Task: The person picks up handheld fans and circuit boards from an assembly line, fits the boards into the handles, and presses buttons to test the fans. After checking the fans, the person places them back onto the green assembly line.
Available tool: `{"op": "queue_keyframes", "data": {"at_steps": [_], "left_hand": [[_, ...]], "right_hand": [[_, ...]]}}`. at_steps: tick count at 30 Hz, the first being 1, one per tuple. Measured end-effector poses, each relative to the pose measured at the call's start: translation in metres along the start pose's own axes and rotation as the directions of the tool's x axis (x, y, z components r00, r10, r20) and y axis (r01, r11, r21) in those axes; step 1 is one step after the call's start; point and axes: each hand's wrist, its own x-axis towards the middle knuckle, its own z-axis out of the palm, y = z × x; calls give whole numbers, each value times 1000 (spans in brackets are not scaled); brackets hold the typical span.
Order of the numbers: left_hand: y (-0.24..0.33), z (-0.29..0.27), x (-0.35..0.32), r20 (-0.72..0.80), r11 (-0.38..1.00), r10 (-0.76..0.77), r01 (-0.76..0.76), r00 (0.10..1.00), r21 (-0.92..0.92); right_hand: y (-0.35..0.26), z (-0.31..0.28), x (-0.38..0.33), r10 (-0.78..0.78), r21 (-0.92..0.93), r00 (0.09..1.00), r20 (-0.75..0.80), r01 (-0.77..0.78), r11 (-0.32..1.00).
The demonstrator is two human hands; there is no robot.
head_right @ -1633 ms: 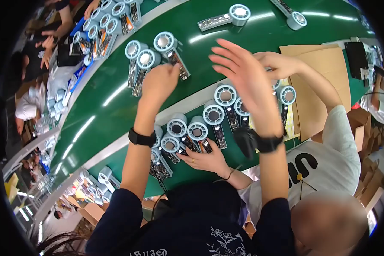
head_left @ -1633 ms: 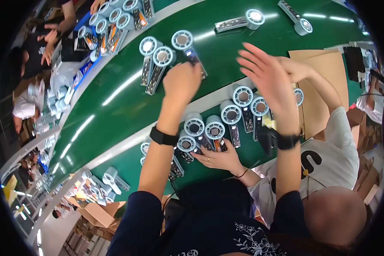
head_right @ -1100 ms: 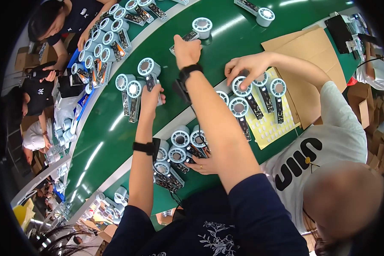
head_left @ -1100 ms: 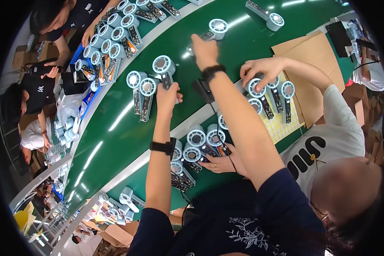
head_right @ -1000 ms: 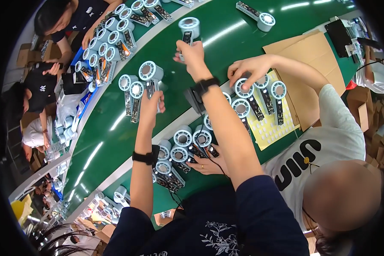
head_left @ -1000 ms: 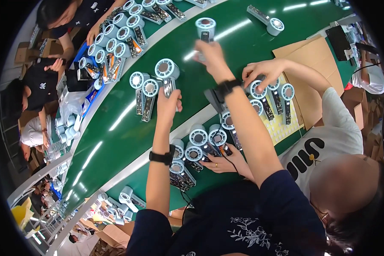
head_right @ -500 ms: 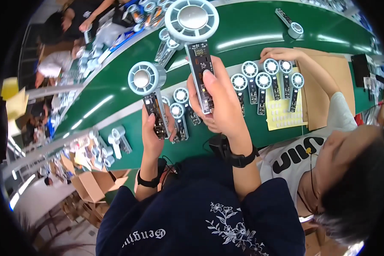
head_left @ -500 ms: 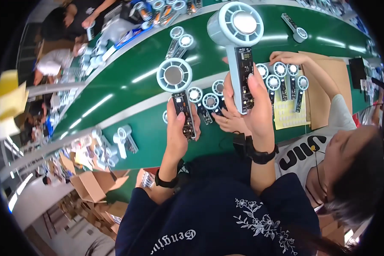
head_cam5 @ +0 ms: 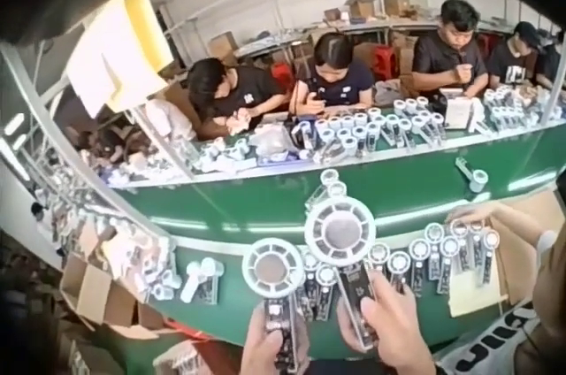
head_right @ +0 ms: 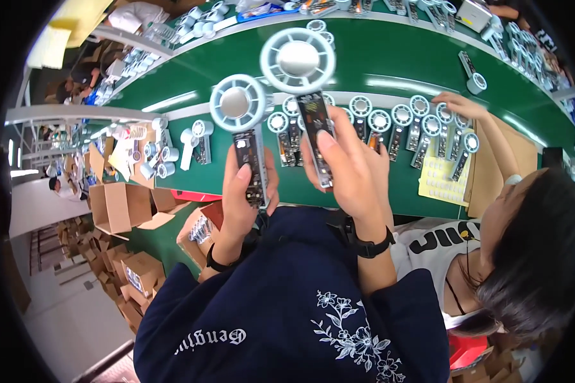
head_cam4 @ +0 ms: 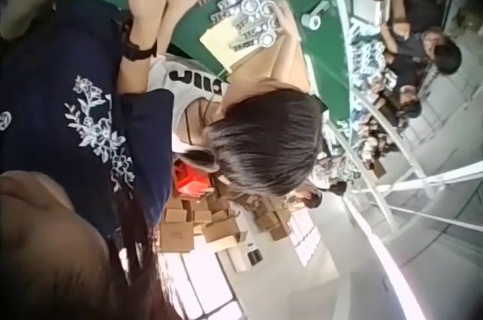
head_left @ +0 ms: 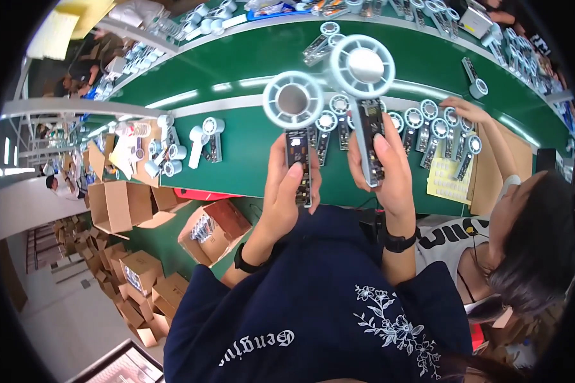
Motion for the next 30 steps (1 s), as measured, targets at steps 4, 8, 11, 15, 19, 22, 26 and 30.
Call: {"op": "queue_keyframes", "data": {"at_steps": [4,8,11,15,19,22,26,30], "left_hand": [[2,-47,4,-20,992,-125,124,992,-26],[-41,-159,18,-38,936,-322,324,946,140],[-90,-252,13,-174,861,-340,381,924,337],[-124,-316,7,-317,638,-218,381,923,669],[-149,-359,2,-255,309,12,239,967,921],[-118,-350,5,-306,395,19,274,952,877],[-87,-369,1,-221,464,238,89,946,881],[-122,-402,7,-210,150,379,164,901,975]], "right_hand": [[17,18,-8,33,-8,999,33,-33,999],[39,45,-1,95,-128,995,-32,-98,987],[60,61,10,123,-64,992,35,-121,991],[87,88,22,173,-45,984,-33,-174,984],[108,118,36,259,-109,955,-142,-275,955],[120,120,41,258,-83,960,-109,-267,960],[114,137,41,362,-1,927,-98,-364,931],[116,143,45,319,-5,946,-60,-320,947]]}}
